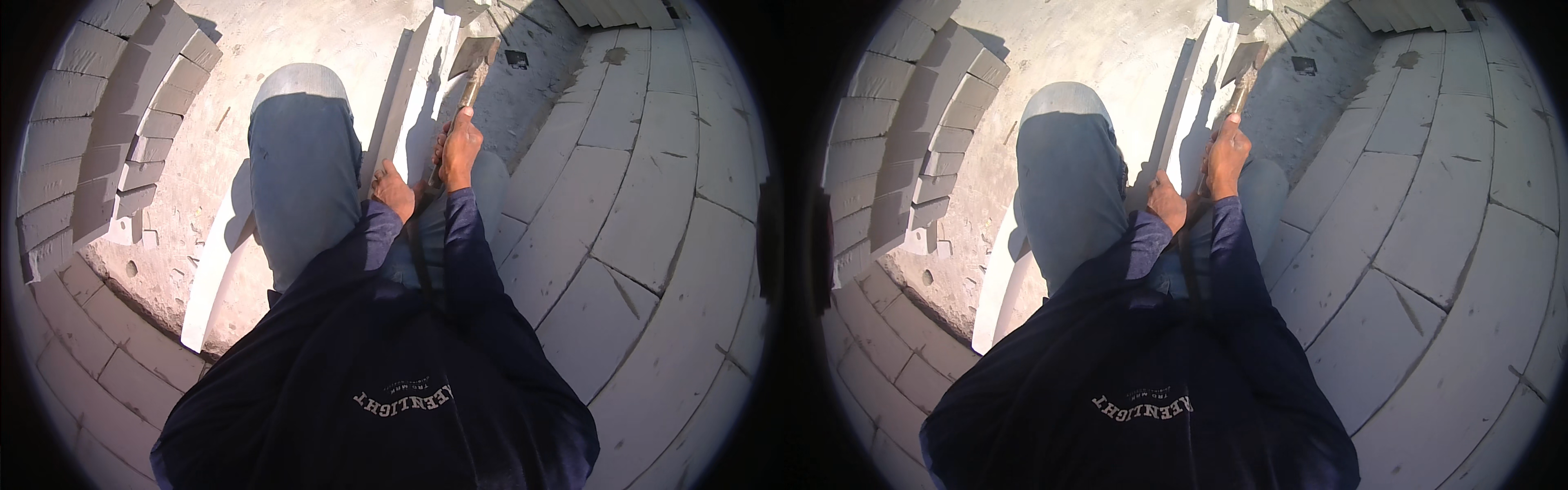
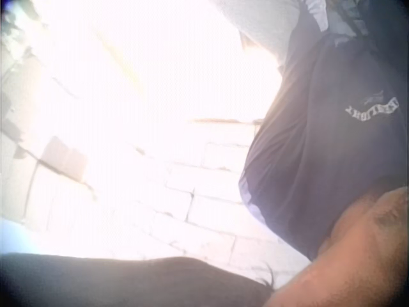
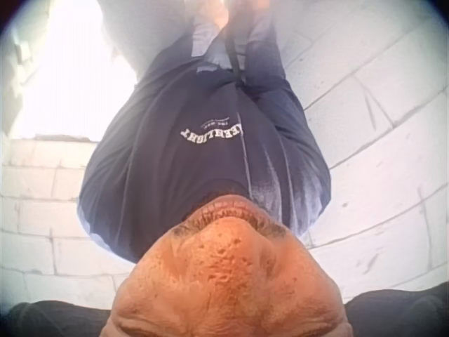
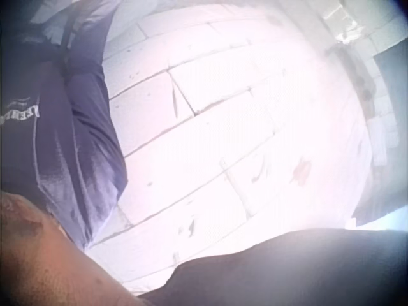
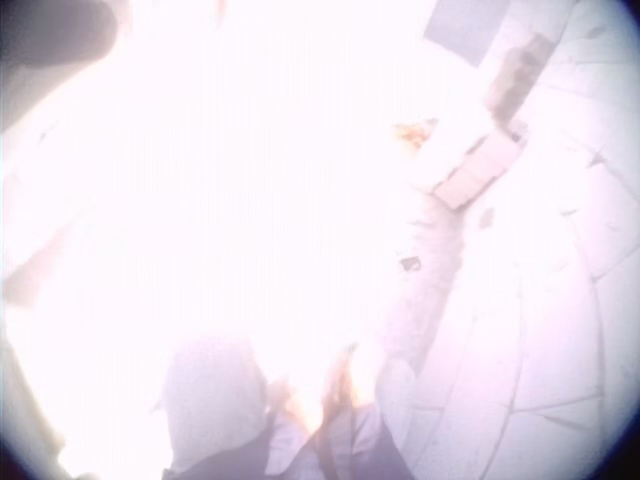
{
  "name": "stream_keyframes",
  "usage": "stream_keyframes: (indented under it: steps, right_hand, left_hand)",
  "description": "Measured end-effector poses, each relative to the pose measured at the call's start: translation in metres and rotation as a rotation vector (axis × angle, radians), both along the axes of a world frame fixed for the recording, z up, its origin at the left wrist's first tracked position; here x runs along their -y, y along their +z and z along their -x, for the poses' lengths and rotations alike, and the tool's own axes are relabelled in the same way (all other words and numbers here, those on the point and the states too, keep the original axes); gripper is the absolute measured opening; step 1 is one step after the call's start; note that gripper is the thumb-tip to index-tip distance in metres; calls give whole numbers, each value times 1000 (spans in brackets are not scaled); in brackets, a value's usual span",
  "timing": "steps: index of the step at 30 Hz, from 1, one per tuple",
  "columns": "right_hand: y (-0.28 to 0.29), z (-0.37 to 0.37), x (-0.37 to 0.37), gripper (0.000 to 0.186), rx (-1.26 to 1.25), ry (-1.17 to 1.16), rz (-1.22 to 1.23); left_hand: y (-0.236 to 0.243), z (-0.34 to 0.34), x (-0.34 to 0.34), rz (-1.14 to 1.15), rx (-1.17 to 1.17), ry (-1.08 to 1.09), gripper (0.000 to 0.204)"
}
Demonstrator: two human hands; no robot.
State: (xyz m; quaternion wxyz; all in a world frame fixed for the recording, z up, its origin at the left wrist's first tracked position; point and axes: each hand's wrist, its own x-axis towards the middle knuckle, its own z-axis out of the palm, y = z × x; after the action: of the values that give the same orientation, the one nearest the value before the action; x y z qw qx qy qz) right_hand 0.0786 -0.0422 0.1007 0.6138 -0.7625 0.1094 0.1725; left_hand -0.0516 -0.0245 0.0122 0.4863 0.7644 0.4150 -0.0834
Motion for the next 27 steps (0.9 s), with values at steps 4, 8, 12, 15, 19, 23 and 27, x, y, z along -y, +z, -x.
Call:
stream_keyframes:
  steps: [4,8,12,15,19,23,27]
  right_hand:
    - [-29,11,4,67,283,9,-23]
    - [-62,0,10,64,18,40,80]
    - [-23,6,1,61,58,64,55]
    - [-28,12,-6,59,421,38,55]
    - [-38,27,-26,60,623,29,219]
    - [-57,13,-20,64,312,143,382]
    - [9,8,-18,61,-12,-4,-6]
  left_hand:
    - [-22,4,4,-33,13,5,71]
    - [-24,1,8,-64,6,-25,68]
    - [-13,0,1,-15,19,-2,70]
    - [0,4,-2,25,24,-1,75]
    - [-18,2,15,-171,14,75,79]
    - [-24,-4,2,41,40,26,77]
    - [-9,4,-1,30,35,-19,76]
